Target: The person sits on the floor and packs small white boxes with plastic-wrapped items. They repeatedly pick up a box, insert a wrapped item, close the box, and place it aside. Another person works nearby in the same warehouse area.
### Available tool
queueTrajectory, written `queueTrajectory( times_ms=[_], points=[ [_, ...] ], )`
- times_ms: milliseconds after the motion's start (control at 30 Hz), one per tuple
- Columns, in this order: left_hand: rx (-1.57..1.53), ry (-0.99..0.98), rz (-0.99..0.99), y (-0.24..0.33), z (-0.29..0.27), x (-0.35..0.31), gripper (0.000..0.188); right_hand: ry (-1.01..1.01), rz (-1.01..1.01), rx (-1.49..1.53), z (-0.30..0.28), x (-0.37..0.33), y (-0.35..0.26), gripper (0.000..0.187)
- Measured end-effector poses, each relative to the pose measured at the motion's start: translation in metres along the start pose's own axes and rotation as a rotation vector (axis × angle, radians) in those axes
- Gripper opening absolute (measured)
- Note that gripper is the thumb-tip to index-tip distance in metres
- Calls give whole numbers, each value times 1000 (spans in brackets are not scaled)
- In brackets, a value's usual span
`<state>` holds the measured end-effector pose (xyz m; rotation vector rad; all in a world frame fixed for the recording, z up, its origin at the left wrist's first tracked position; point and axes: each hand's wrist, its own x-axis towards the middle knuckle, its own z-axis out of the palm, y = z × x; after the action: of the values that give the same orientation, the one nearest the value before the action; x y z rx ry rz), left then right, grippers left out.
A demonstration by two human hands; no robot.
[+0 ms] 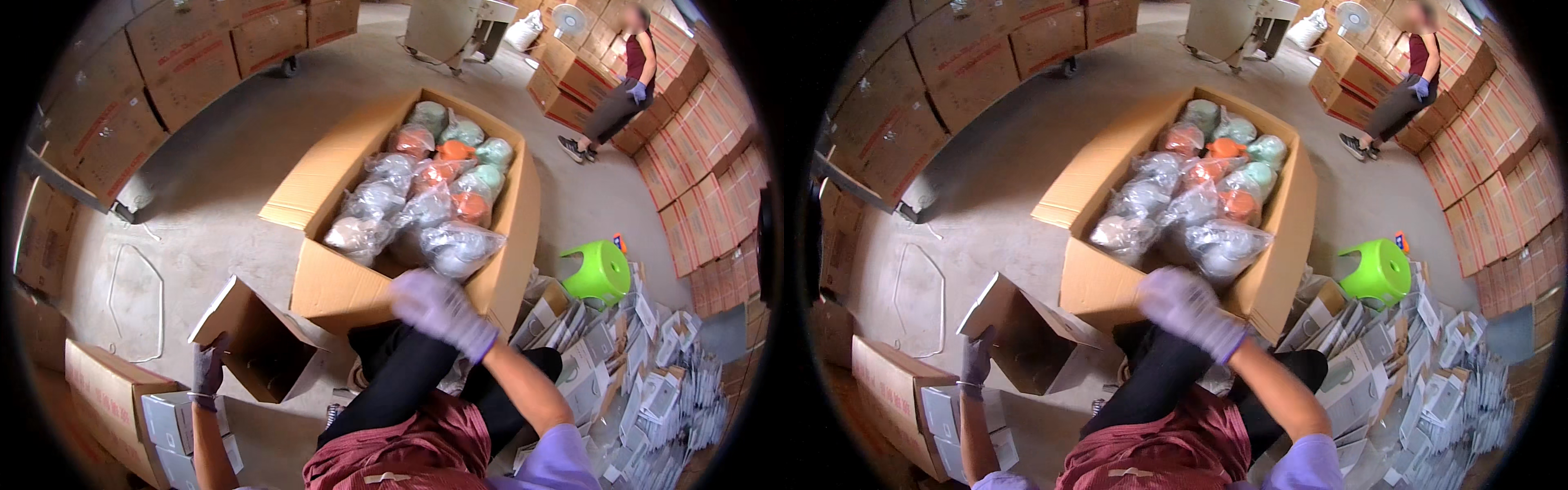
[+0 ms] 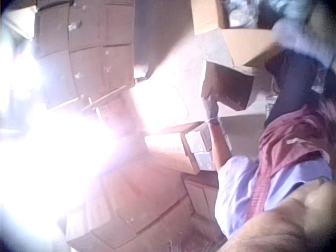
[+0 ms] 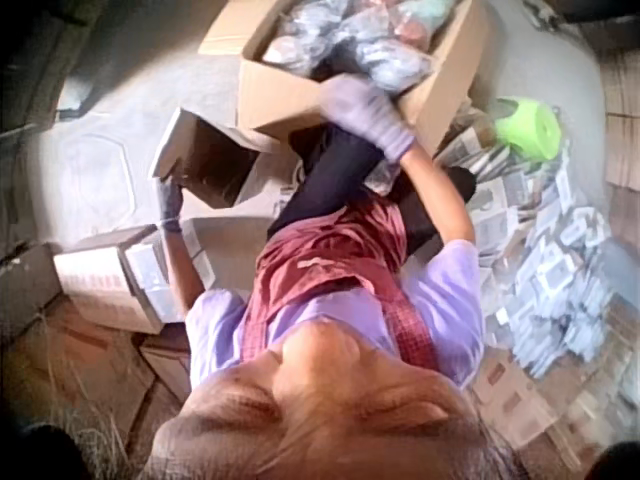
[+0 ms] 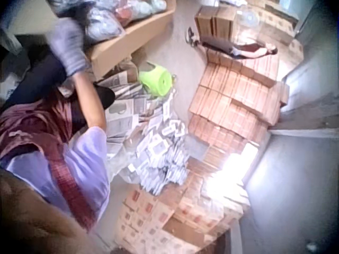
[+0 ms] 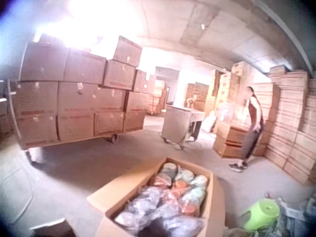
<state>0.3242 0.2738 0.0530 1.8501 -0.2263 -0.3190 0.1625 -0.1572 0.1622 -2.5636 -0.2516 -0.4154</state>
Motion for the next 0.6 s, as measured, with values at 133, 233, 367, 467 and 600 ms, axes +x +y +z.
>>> queueTrajectory(
  times_ms=[133, 233, 367, 467, 600],
  points=[
    [-28, -10, 25, -66, 0, 12, 30, -2, 764, -188, -1, -59, 154, 32],
    [64, 17, 17, -57, -2, 9, 31, -119, 495, -497, 18, -36, 192, 32],
    [98, 36, 11, -22, 16, 2, 31, -276, 171, -933, 76, -34, 260, 34],
    [8, 123, -10, -14, 20, -9, 34, -773, 459, -835, 109, -2, 250, 32],
    [-18, 82, -66, -24, 0, -21, 43, -771, 259, -763, 85, 5, 227, 31]
  ],
)
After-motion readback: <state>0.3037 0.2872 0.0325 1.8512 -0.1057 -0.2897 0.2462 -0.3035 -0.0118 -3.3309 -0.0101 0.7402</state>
